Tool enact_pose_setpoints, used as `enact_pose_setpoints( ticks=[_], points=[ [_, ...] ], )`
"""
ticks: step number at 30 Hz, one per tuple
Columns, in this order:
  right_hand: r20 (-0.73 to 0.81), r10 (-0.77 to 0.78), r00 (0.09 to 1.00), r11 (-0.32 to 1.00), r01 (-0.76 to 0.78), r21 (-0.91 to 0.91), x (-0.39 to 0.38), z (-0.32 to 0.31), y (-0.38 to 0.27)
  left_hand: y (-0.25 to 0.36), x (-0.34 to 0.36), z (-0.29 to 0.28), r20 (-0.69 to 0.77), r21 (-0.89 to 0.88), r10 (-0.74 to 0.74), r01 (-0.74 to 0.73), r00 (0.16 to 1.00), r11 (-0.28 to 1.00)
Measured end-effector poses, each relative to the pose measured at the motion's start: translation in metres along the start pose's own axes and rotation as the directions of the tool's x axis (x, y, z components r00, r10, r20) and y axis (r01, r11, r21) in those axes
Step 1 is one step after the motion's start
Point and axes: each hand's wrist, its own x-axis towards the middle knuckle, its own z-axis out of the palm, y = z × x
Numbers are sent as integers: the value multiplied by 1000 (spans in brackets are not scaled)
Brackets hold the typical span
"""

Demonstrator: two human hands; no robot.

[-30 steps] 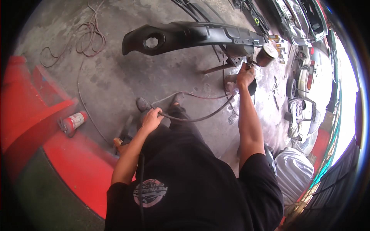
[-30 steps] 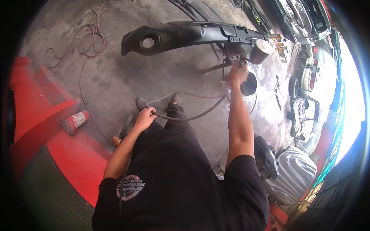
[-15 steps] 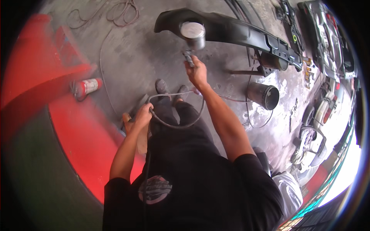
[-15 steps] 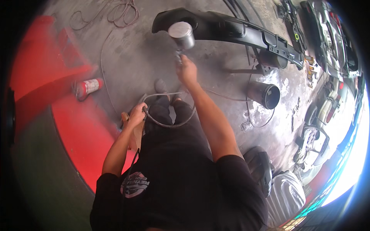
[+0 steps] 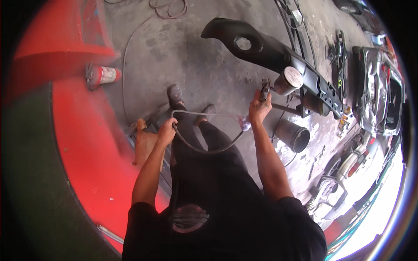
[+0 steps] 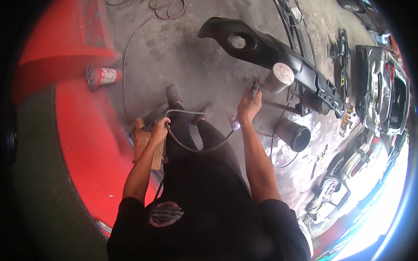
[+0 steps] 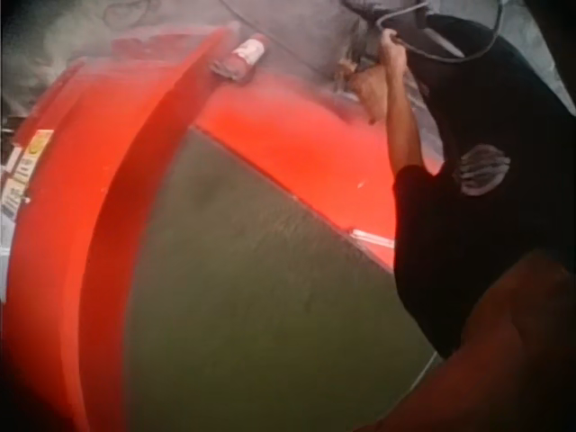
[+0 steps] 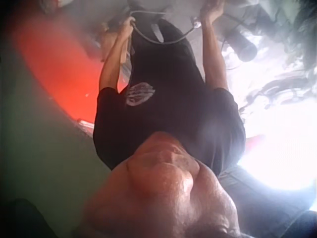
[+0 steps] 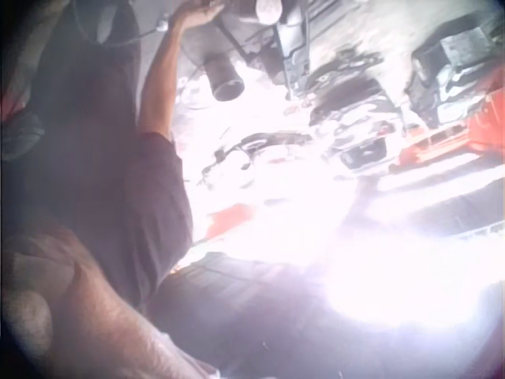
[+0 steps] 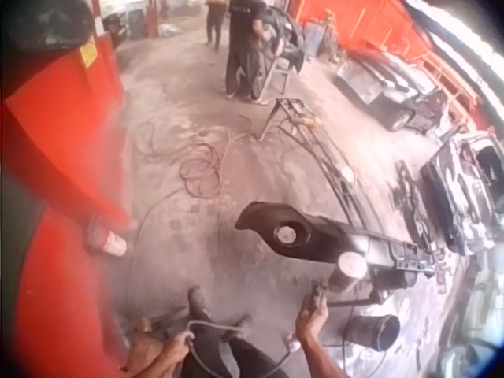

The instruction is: The person uses a spray gun to apply a coat of paint to a black car bumper mounted on a stand. They move the spray gun in steady, sweeping motions across the surface of the bumper, covering the entire area systematically. The person occasionally pauses to reposition the bumper or adjust their stance to reach different sections.

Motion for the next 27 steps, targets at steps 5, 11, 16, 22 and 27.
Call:
enact_pose_setpoints(
  ticks=[5, 11, 16, 22, 27],
  points=[
    [33, -48, 998, 998, 49, -29, 5, 95, -48, -29, 38, -17, 11, -12, -41, 42, 999, 999],
    [230, -240, 943, 957, 269, -105, 30, 287, -54, -97, 50, -10, -82, -115, -49, 40, 995, 993],
    [452, -232, 861, 972, 223, 75, 50, 394, -68, -106, 43, 5, -48, -314, -205, 180, 978, 932],
    [441, -50, 896, 993, 92, -74, 54, 334, -102, -94, 59, -3, -11, -253, -221, 211, 975, 944],
    [239, 176, 955, 984, -175, -26, 54, 198, -126, -110, 73, -25, 68, -217, -109, 121, 992, 969]
  ],
)
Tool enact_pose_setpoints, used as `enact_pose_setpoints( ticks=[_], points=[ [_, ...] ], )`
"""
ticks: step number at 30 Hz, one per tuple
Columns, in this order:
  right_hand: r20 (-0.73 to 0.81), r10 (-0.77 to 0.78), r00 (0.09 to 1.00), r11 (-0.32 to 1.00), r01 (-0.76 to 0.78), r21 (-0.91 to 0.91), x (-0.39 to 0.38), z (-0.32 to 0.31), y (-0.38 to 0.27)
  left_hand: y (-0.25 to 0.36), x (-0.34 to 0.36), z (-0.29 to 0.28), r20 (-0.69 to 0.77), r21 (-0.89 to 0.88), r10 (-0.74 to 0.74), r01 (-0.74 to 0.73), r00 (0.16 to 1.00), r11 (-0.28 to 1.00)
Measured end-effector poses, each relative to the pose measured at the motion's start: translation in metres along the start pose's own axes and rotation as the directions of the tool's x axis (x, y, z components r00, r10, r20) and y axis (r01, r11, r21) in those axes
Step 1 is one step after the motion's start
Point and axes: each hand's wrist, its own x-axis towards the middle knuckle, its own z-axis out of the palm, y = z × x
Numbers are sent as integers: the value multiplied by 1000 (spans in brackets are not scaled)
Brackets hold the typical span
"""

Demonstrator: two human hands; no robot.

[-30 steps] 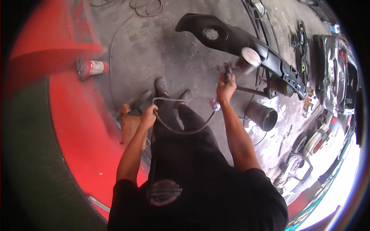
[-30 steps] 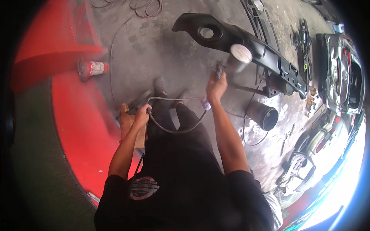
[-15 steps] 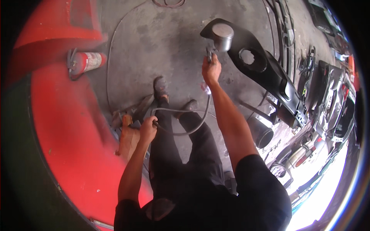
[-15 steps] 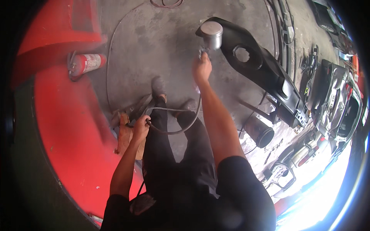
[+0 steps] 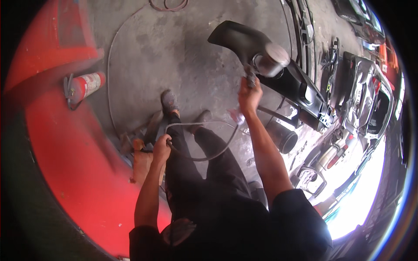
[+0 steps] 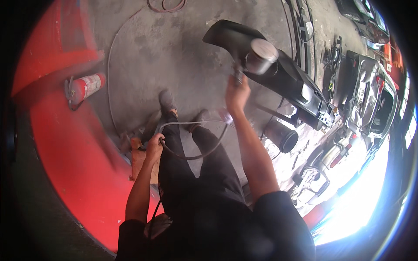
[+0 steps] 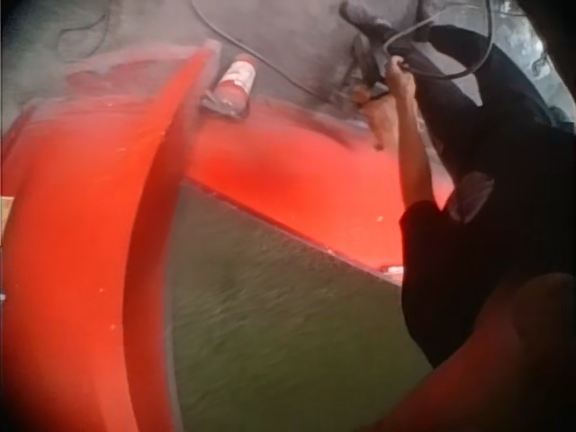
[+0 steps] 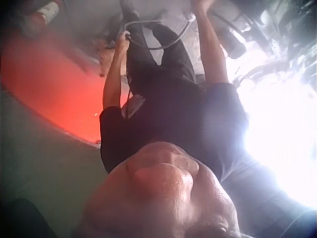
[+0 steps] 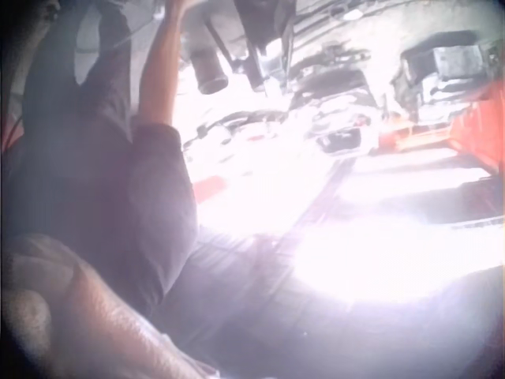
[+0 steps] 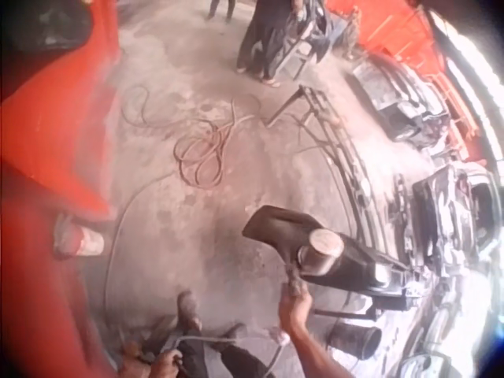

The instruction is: The person uses a spray gun to apply a coat of paint to a black car bumper mounted on a stand. They move the spray gun in steady, sweeping motions across the surface of the bumper, covering the entire area systematically. The person occasionally pauses to reposition the bumper or adjust their stance to reach different sections.

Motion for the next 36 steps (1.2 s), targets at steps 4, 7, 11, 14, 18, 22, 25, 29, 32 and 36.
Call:
enact_pose_setpoints(
  ticks=[4, 7, 11, 14, 18, 22, 25, 29, 32, 36],
  points=[
    [-162, -99, 982, 986, 74, -152, -8, -59, 9, 38, 9, -23, 47, 54, 69, -72, 997, 996],
    [-232, -214, 949, 967, 172, -187, 3, -41, -1, 52, 17, -31, 38, 71, 95, -98, 995, 993],
    [-115, -129, 985, 982, 110, -154, 45, 44, -10, 49, 24, -34, -15, -26, 37, -37, 999, 999],
    [16, -147, 989, 965, 147, -220, 88, 124, -7, 42, 27, -44, -8, -94, -14, 13, 1000, 996],
    [181, -219, 959, 976, 217, 34, 115, 186, -27, 51, 21, -51, -32, -189, -17, 11, 999, 982],
    [161, -340, 926, 922, 362, -134, 108, 172, -35, 50, 21, -39, -27, -202, 7, -13, 1000, 979],
    [76, -268, 960, 963, 268, 9, 79, 91, -45, 51, 26, -38, 42, -142, 41, -35, 998, 989],
    [-115, -171, 979, 985, 169, -26, 63, -37, -18, 69, 32, -40, 151, -160, 97, -72, 984, 985],
    [-272, -13, 962, 995, -13, -94, 53, -130, 2, 113, 36, -42, 191, -115, 172, -152, 966, 982],
    [-407, 58, 912, 951, -174, -255, 51, -205, 15, 145, 42, -26, 217, -48, 216, -210, 952, 976]
  ],
)
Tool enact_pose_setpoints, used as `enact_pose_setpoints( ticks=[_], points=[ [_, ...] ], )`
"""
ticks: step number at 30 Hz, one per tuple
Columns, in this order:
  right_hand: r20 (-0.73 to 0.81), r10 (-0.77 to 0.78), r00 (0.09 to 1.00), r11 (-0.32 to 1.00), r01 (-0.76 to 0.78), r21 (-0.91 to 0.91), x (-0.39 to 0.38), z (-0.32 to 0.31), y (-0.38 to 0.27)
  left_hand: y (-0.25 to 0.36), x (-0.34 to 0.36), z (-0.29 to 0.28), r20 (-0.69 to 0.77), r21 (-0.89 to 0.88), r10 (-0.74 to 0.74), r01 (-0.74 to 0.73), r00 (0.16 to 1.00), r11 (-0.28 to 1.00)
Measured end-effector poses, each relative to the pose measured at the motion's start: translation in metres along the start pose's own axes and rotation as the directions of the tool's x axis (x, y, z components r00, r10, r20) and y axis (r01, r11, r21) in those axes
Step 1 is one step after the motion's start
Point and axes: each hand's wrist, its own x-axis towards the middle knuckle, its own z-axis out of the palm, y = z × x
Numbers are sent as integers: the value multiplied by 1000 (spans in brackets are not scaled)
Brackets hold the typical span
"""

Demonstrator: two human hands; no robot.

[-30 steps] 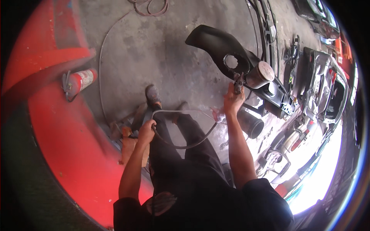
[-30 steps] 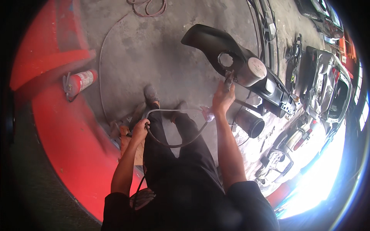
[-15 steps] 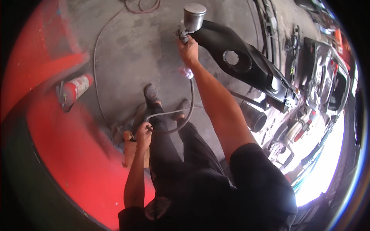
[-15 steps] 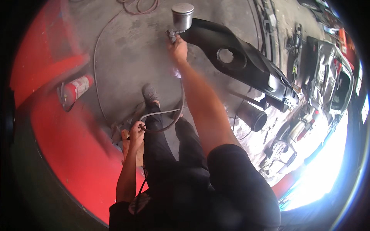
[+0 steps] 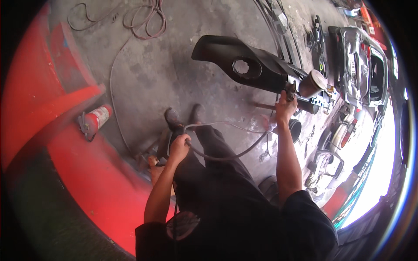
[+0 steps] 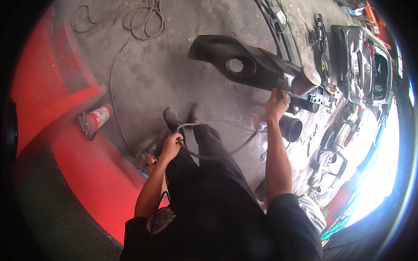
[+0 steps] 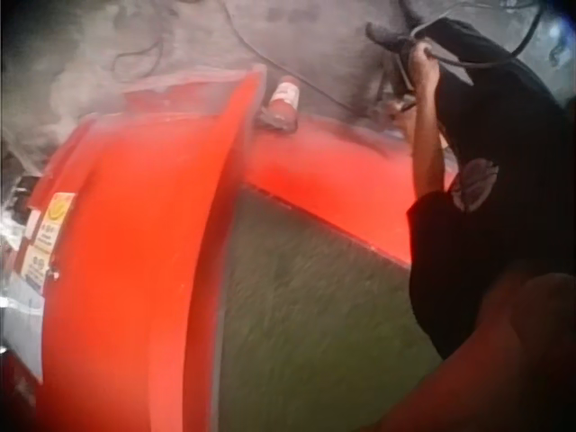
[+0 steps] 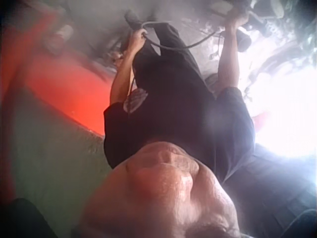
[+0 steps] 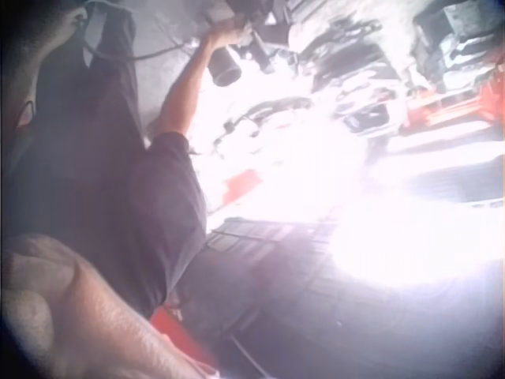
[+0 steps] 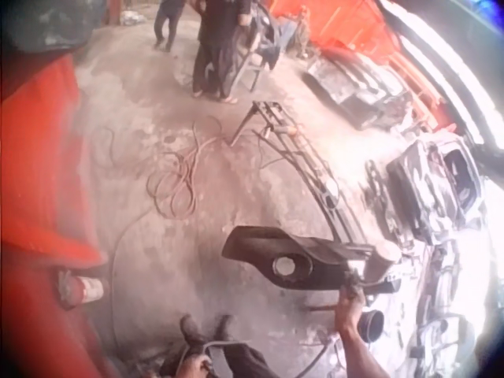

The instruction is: The person uses a spray gun to apply a coat of paint to a black car bumper mounted on a stand. They move the spray gun in steady, sweeping motions across the surface of the bumper, covering the entire area systematically. The person occasionally pauses to reposition the bumper or adjust their stance to reach different sections.

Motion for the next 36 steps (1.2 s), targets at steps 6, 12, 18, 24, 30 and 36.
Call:
enact_pose_setpoints(
  ticks=[6, 12, 18, 24, 30, 36],
  points=[
    [-96, -257, 962, 964, 262, 53, -3, 67, -35, 16, 10, -18, 31, 183, -33, 27, 999, 983],
    [366, -305, 879, 897, 137, 419, -12, 194, -122, 33, 0, -52, -29, 168, -148, 151, 989, 974],
    [461, -413, 785, 867, 183, 464, 11, 194, -146, 77, 29, -55, -9, 179, -176, 175, 984, 968],
    [278, -237, 931, 938, 144, 316, 104, 104, -38, 131, 76, -26, 129, 241, 61, -91, 990, 966],
    [-45, -4, 999, 967, -8, -256, 188, 43, 39, 194, 110, 1, 269, 218, 70, -131, 961, 967],
    [26, -28, 999, 990, 31, -134, 175, 114, -32, 159, 133, -58, 330, 254, -3, -86, 944, 963]
  ],
)
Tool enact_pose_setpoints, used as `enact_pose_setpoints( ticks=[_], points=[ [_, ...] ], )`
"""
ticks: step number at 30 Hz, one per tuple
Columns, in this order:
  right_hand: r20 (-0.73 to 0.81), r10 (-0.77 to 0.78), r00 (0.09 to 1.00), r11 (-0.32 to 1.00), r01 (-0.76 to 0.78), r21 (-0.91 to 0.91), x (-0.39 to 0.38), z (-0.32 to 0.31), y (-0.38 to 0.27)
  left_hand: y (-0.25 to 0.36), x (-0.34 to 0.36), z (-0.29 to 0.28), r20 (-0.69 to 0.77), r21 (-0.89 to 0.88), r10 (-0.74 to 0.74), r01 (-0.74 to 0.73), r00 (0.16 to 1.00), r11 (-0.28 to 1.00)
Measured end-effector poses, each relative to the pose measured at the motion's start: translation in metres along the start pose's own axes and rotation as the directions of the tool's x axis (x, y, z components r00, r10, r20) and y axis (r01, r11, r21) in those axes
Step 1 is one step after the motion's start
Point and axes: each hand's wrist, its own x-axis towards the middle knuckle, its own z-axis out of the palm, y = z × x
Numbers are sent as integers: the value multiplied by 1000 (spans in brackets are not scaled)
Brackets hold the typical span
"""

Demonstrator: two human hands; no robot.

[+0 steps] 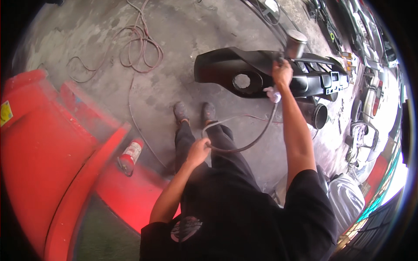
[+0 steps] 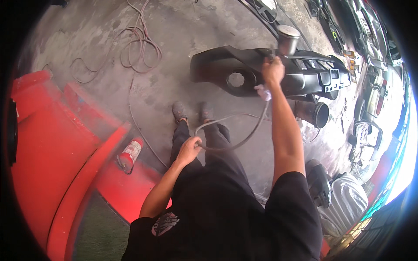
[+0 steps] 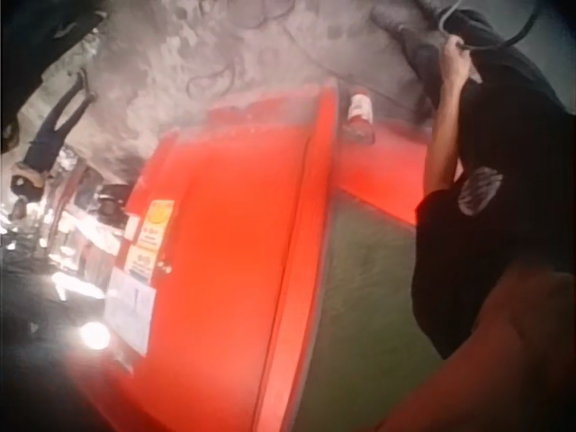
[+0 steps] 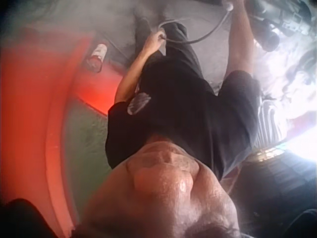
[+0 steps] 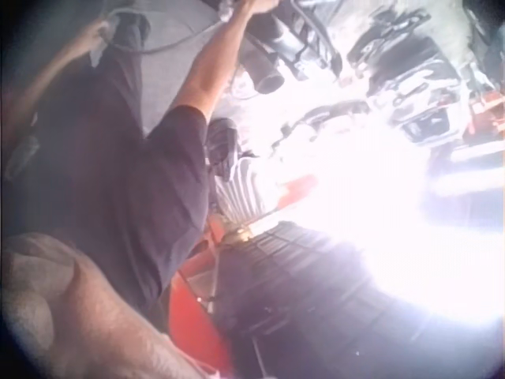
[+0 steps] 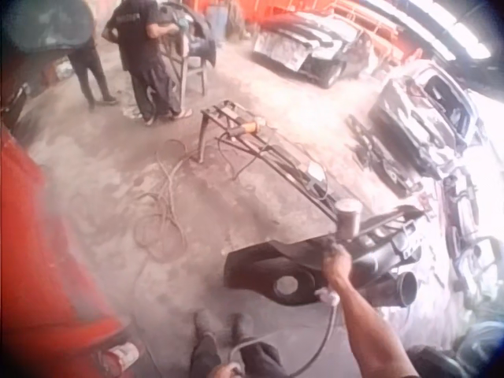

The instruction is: The person uses a spray gun to apply a coat of paint to a black car bumper mounted on a stand. They move the spray gun in steady, sweeping motions across the surface of the bumper, covering the entire area systematically. The person occasionally pauses to reposition the bumper or adjust their stance to reach different sections.

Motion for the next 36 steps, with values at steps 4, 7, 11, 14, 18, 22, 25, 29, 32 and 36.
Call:
enact_pose_setpoints(
  ticks=[4, 7, 11, 14, 18, 22, 25, 29, 32, 36],
  points=[
    [230, -41, 972, 987, 4, 158, -48, 87, -111, -42, -22, -43, 24, -21, -118, 118, 993, 993],
    [386, -134, 913, 952, 10, 306, -91, 137, -177, -74, -41, -63, 65, -80, -181, 186, 981, 979],
    [519, -321, 792, 827, -32, 561, -130, 180, -208, -84, -53, -68, 117, -54, -240, 248, 964, 967],
    [548, -381, 745, 822, 1, 570, -138, 142, -213, -60, -38, -62, 157, 70, -187, 178, 970, 981],
    [442, -167, 881, 862, -87, 500, -107, 71, -142, -15, -16, -53, 301, 220, -88, 20, 949, 975],
    [281, -82, 956, 818, -96, 567, -45, -1, -28, 43, 6, -24, 451, 200, -28, -70, 892, 977],
    [309, 133, 942, 840, -273, 469, 3, -77, 47, 101, 19, 5, 494, 148, 27, -115, 869, 982],
    [66, 229, 971, 924, -238, 299, 67, -114, 208, 168, 46, 62, 519, 92, 111, -184, 848, 979],
    [-191, 248, 950, 969, -245, 38, 93, -148, 255, 192, 62, 110, 479, 119, 103, -181, 872, 976],
    [-279, 266, 923, 962, -274, 9, 98, -150, 281, 183, 74, 147, 363, 180, 104, -179, 926, 967]
  ],
)
